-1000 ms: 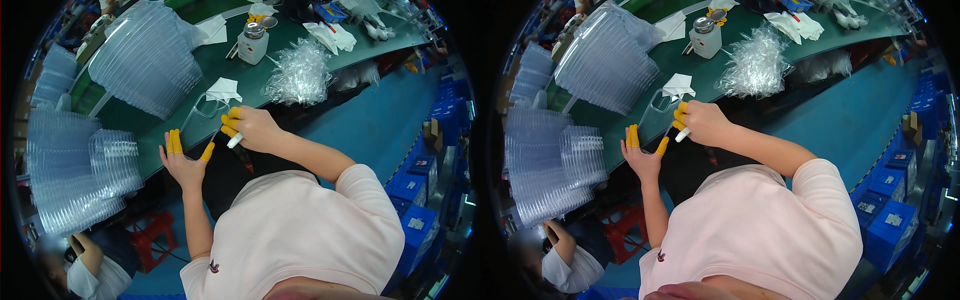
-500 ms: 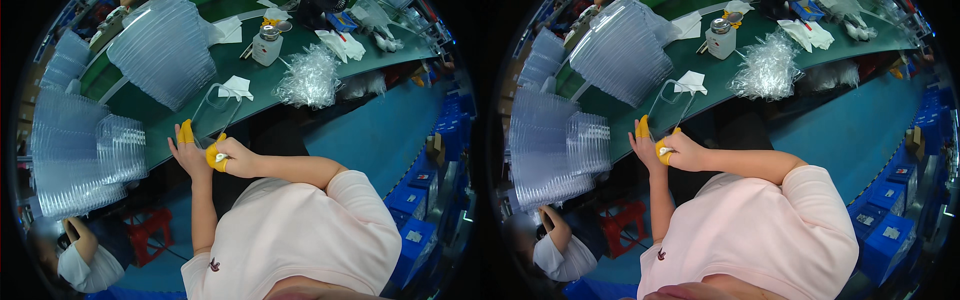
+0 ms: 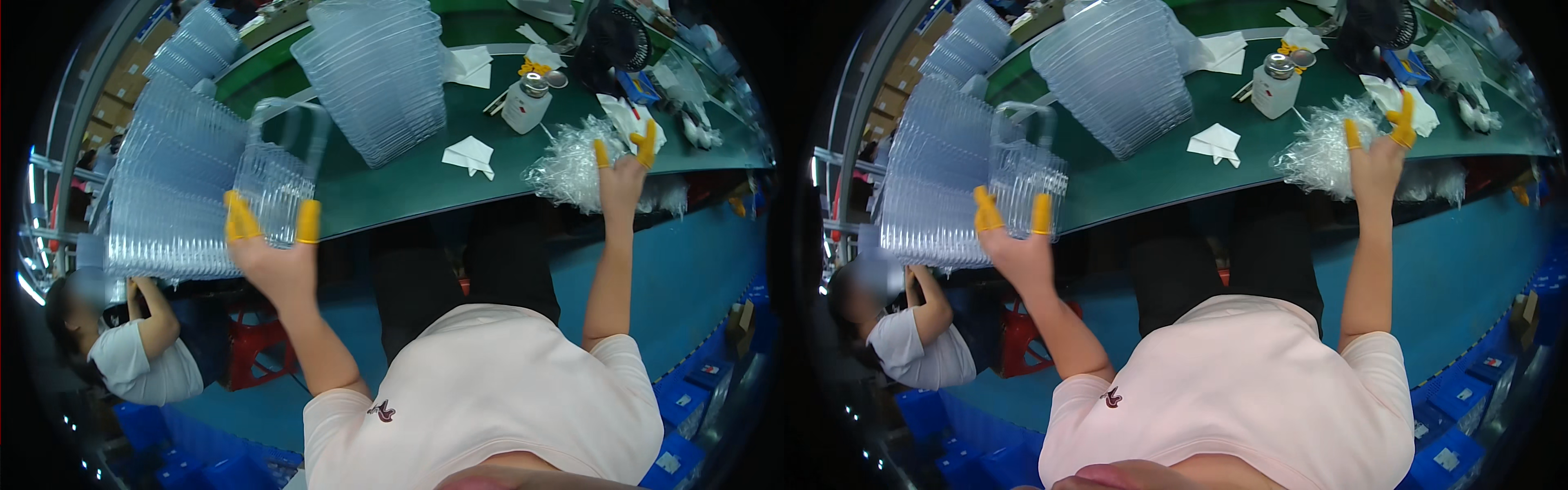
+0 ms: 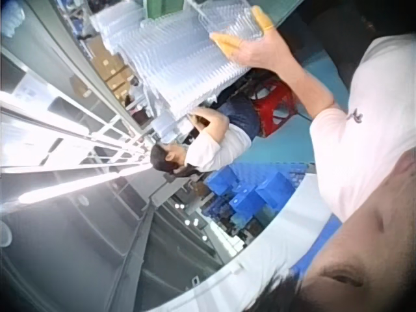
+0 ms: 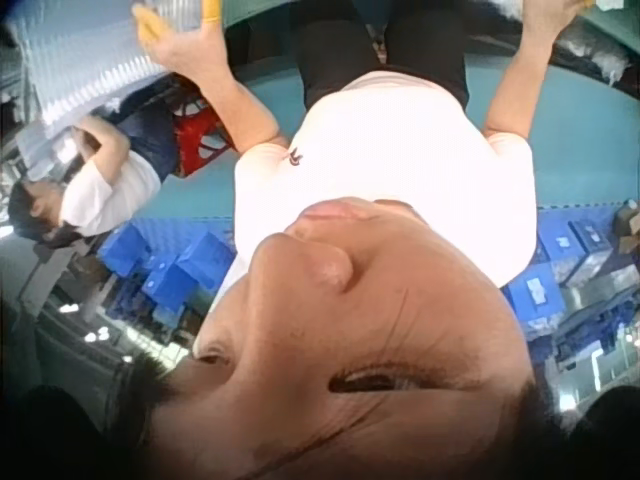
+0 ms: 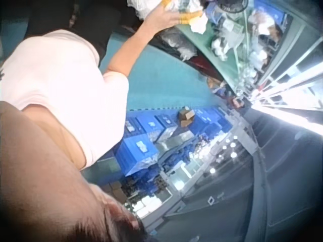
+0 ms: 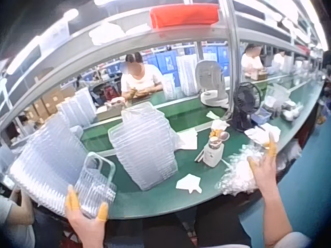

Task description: The person wipes transparent phone cases with a wrapped tool, bags stacks of plastic trays into plastic wrap, and cleans additional phone cases.

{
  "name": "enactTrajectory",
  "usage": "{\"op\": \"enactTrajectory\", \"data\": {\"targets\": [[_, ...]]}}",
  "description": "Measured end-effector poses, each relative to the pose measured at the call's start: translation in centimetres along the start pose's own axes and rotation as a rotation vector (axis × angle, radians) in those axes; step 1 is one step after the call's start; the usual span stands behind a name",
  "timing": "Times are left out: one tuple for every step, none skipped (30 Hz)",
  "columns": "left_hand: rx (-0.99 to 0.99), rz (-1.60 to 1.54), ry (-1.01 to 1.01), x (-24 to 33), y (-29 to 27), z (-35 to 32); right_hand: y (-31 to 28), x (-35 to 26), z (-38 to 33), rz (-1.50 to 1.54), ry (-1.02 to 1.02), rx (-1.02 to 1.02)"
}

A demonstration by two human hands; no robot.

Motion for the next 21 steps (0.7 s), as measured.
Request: {"op": "enactTrajectory", "data": {"targets": [[-0.051, 0.083, -0.12, -2.7, -0.5, 0.7, -0.9, 0.5, 0.0, 0.294, 0.124, 0.04], [-0.103, 0.163, -0.24, -5.2, -0.8, 1.1, -1.2, 1.1, -0.3, 0.585, 0.251, 0.075], [-0.094, 0.176, -0.236, -6.4, -0.9, 1.4, -1.4, 0.7, -0.7, 0.601, 0.253, 0.074], [-0.218, 0.243, -0.307, -7.8, -0.1, 1.5, -1.6, 0.3, -1.3, 0.676, 0.225, 0.084], [-0.341, 0.309, -0.377, -8.8, 0.6, 1.3, -1.8, -0.1, -1.6, 0.75, 0.198, 0.095], [-0.335, 0.317, -0.37, -8.9, 0.8, 1.2, -1.8, 0.1, -1.7, 0.759, 0.205, 0.098], [-0.388, 0.327, -0.399, -8.7, 1.0, 1.1, -1.7, 0.2, -1.7, 0.708, 0.171, 0.069], [-0.442, 0.336, -0.429, -8.7, 1.3, 0.9, -1.7, 0.1, -1.7, 0.655, 0.138, 0.04], [-0.419, 0.325, -0.408, -9.2, 1.5, 0.7, -1.9, 0.2, -1.8, 0.66, 0.145, 0.042], [-0.419, 0.326, -0.405, -9.1, 1.5, 0.8, -2.2, 0.3, -1.6, 0.642, 0.141, 0.053], [-0.414, 0.334, -0.409, -8.8, 1.5, 0.9, -2.5, 0.4, -1.6, 0.623, 0.136, 0.063], [-0.41, 0.341, -0.416, -8.6, 1.6, 0.9, -2.6, 0.7, -1.8, 0.623, 0.136, 0.063], [-0.408, 0.34, -0.419, -8.2, 1.5, 1.0, -2.7, 1.0, -1.8, 0.595, 0.125, 0.075], [-0.417, 0.347, -0.391, -7.6, 1.6, 1.3, -2.8, 1.2, -1.9, 0.567, 0.112, 0.086], [-0.427, 0.354, -0.364, -7.2, 1.6, 1.4, -2.8, 1.4, -1.9, 0.569, 0.106, 0.084], [-0.425, 0.354, -0.371, -7.2, 1.6, 1.5, -2.7, 1.6, -2.0, 0.551, 0.107, 0.084], [-0.435, 0.361, -0.378, -7.2, 1.6, 1.5, -2.7, 1.8, -2.1, 0.533, 0.109, 0.084], [-0.446, 0.369, -0.386, -7.2, 1.7, 1.5, -2.6, 1.8, -2.2, 0.536, 0.101, 0.081], [-0.444, 0.371, -0.394, -7.3, 1.7, 1.3, -2.4, 1.8, -2.5, 0.524, 0.113, 0.055], [-0.408, 0.377, -0.385, -7.3, 1.6, 1.3, -2.2, 1.7, -2.5, 0.512, 0.124, 0.029], [-0.372, 0.383, -0.375, -7.2, 1.4, 1.3, -2.2, 1.2, -2.4, 0.516, 0.118, 0.025]]}}
Point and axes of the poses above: each hand's wrist, its own z-axis towards the middle knuckle, its own y-axis out of the palm, x = y × z, the point moved 6 cm from there along z, towards the middle knuckle, and after that the axes turned 7 degrees about y, right-handed, at the moved point
